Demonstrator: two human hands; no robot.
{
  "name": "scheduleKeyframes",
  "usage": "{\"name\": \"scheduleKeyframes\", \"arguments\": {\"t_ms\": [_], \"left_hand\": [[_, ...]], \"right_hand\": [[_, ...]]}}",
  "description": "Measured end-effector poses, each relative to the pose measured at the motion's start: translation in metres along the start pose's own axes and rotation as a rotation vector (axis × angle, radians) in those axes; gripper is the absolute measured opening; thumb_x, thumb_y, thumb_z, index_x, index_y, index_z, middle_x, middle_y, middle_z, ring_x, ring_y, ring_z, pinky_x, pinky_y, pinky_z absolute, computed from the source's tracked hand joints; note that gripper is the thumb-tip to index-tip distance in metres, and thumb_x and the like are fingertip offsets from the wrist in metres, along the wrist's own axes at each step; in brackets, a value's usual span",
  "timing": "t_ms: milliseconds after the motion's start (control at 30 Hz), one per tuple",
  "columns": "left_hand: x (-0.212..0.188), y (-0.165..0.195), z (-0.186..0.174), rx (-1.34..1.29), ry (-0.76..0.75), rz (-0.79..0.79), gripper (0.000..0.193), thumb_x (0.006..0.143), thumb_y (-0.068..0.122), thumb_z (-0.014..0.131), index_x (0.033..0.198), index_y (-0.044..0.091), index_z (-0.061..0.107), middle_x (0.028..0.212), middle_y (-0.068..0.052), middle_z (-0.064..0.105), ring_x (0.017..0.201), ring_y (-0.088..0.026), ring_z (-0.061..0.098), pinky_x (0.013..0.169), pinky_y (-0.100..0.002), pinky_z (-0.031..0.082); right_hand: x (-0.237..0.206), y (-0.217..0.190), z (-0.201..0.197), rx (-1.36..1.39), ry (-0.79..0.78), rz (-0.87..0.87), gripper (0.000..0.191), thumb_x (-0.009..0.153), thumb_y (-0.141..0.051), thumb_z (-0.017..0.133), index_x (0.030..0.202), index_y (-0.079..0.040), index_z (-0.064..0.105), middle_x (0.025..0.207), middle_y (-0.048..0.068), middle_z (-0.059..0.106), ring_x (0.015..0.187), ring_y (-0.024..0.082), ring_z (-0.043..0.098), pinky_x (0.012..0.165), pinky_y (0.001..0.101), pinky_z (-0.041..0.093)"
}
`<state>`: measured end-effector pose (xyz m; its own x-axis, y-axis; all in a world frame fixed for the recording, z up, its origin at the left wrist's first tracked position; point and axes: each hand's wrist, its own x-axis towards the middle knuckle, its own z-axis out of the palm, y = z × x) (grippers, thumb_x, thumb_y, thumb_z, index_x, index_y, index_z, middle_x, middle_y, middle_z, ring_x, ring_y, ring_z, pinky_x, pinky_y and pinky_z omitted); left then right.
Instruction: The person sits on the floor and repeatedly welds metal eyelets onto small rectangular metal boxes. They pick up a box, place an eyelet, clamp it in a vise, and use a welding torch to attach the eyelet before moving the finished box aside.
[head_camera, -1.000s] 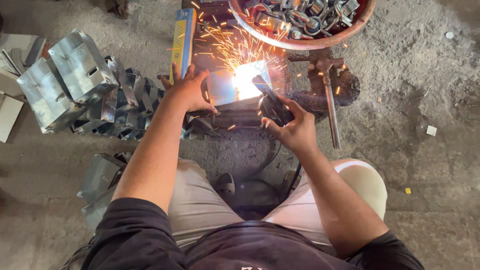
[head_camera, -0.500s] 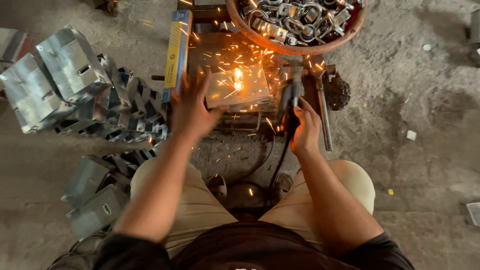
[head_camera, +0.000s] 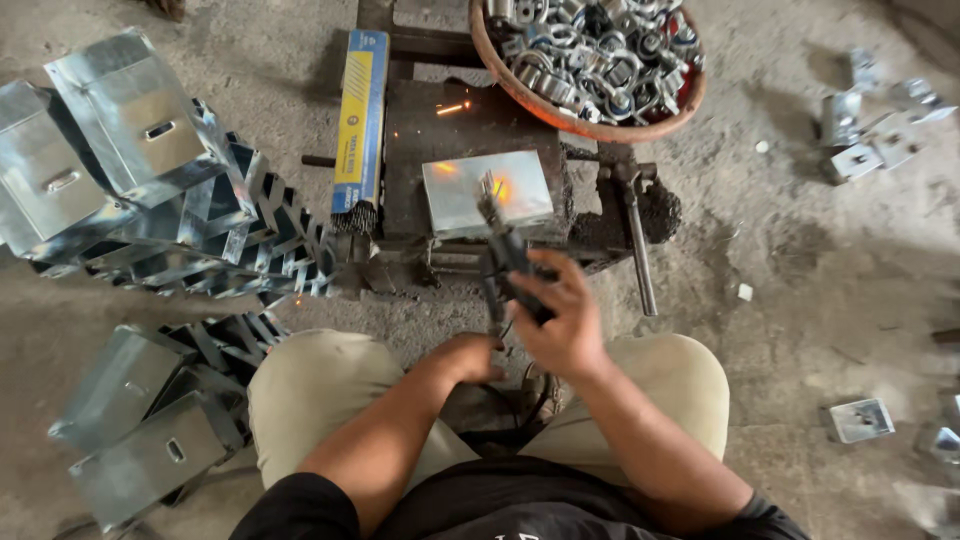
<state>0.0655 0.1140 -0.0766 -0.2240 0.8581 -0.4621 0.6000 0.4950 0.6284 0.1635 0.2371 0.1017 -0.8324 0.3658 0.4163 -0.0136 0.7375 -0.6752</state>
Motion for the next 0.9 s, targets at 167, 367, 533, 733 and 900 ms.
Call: {"name": "scheduleKeyframes", "arguments": {"t_ms": [167,367,533,733,900], "left_hand": [[-0.003,-0.004,-0.002,-0.115,-0.030,0.031,0.063,0.078,0.040,0.079,0.134,0.013,0.065,0.125,-0.017,0.072,0.117,-0.036,0.067,0.098,-0.047,0.053],[-0.012,-0.012,-0.014,-0.176,0.001,0.052,0.067,0.079,0.040,0.082,0.136,0.013,0.061,0.126,-0.021,0.068,0.117,-0.037,0.064,0.099,-0.047,0.051],[-0.023,-0.017,-0.019,-0.205,0.038,0.115,0.063,0.078,0.041,0.080,0.133,0.013,0.064,0.127,-0.021,0.067,0.118,-0.037,0.064,0.100,-0.047,0.049],[-0.020,-0.021,-0.019,-0.128,0.008,0.090,0.059,0.080,0.038,0.077,0.130,0.009,0.066,0.122,-0.023,0.069,0.115,-0.039,0.066,0.098,-0.048,0.052],[-0.018,-0.025,-0.015,-0.156,0.027,0.172,0.063,0.080,0.041,0.077,0.132,0.007,0.064,0.122,-0.025,0.070,0.114,-0.039,0.068,0.100,-0.047,0.052]], "right_hand": [[0.007,-0.027,0.041,-0.014,-0.056,0.032,0.033,0.082,-0.005,0.077,0.114,-0.005,0.076,0.141,0.015,0.057,0.101,0.026,0.075,0.076,0.0336,0.064],[0.020,-0.039,0.069,-0.041,-0.066,0.147,0.033,0.079,-0.006,0.075,0.112,-0.006,0.075,0.140,0.016,0.057,0.098,0.029,0.075,0.072,0.0336,0.065],[0.027,-0.041,0.083,-0.175,0.013,-0.018,0.037,0.078,-0.005,0.080,0.115,-0.007,0.076,0.134,0.015,0.062,0.111,0.033,0.071,0.089,0.0384,0.059],[0.028,-0.043,0.091,-0.151,0.008,0.039,0.037,0.077,-0.006,0.079,0.114,-0.009,0.076,0.132,0.016,0.062,0.116,0.032,0.068,0.091,0.0373,0.058],[0.027,-0.045,0.091,-0.168,-0.016,0.047,0.039,0.076,-0.006,0.079,0.115,-0.009,0.076,0.132,0.015,0.063,0.111,0.032,0.069,0.091,0.0373,0.057]]}}
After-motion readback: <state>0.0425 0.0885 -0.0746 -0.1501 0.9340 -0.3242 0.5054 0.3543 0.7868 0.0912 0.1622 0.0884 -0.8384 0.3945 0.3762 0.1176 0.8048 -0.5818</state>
